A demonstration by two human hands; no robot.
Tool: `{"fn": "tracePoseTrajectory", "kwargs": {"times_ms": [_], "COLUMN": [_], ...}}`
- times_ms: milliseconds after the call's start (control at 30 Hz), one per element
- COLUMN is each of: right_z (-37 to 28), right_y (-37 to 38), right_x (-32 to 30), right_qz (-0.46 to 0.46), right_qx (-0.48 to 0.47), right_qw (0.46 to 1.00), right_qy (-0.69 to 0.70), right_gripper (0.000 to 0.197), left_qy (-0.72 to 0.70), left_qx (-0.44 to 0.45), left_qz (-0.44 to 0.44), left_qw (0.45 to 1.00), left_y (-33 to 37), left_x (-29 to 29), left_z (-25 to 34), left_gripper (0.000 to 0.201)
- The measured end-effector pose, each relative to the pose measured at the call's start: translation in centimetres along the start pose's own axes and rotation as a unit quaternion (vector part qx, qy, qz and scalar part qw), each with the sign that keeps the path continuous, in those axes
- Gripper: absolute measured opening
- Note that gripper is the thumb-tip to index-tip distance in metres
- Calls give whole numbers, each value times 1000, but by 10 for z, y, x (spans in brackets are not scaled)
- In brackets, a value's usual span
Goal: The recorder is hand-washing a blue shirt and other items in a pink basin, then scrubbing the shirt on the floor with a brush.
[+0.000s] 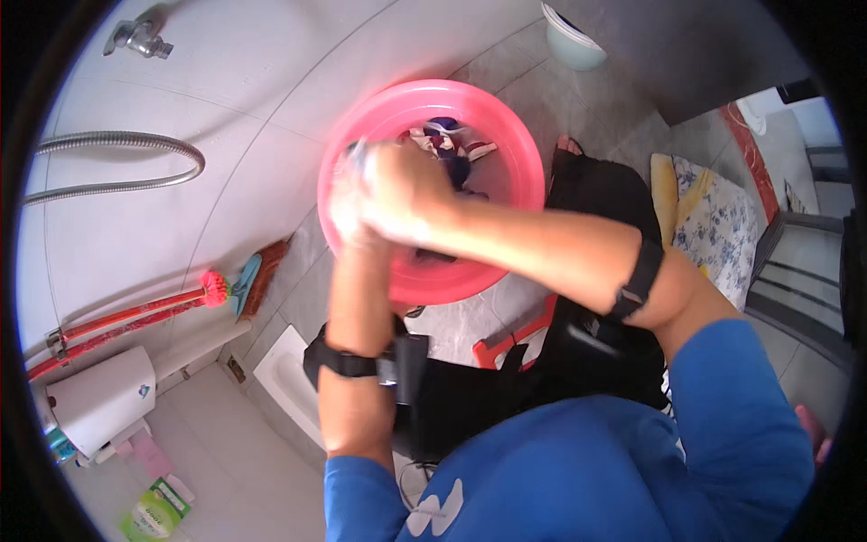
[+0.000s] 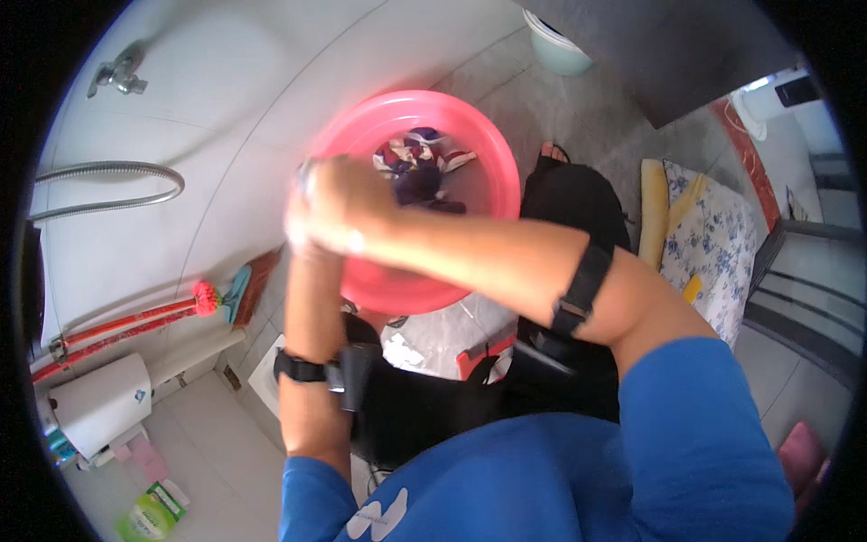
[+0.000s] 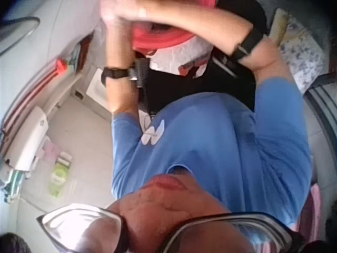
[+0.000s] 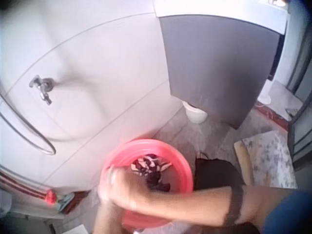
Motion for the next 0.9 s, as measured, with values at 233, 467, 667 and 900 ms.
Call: {"fn": "tracePoseTrajectory", "kwargs": {"times_ms": [233,467,667,900], "right_z": [6,68,50,7], "right_y": [-4,63,60,14], "right_x": [-17,-27,-73,-10], "right_qz": [-13,-23,-94,-40], "right_qx": [-18,134,168,-146], "right_qw": [999,970,871,988], "right_qy": [-24,201,452,-17], "right_gripper": [32,43,27,29], "left_qy": [19,-144,-122,-138], "left_qx": [-18,-65,-51,78], "left_qz": [-101,117,131,-2], "left_qw": [995,980,982,987], "left_y": [-2,20,17,6], "left_x": [44,120,119,53], "left_z": [-10,-5,26,-10], "left_gripper": [35,39,50,41]}}
Point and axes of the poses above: each hand's wrist, its own y-axis towards the middle knuckle, its own x-axis out of the palm, z = x × y, the point moved 4 cm from there along y, towards the middle knuckle, and after that the axes turned 12 degrees about -z, right-handed, at the moved point
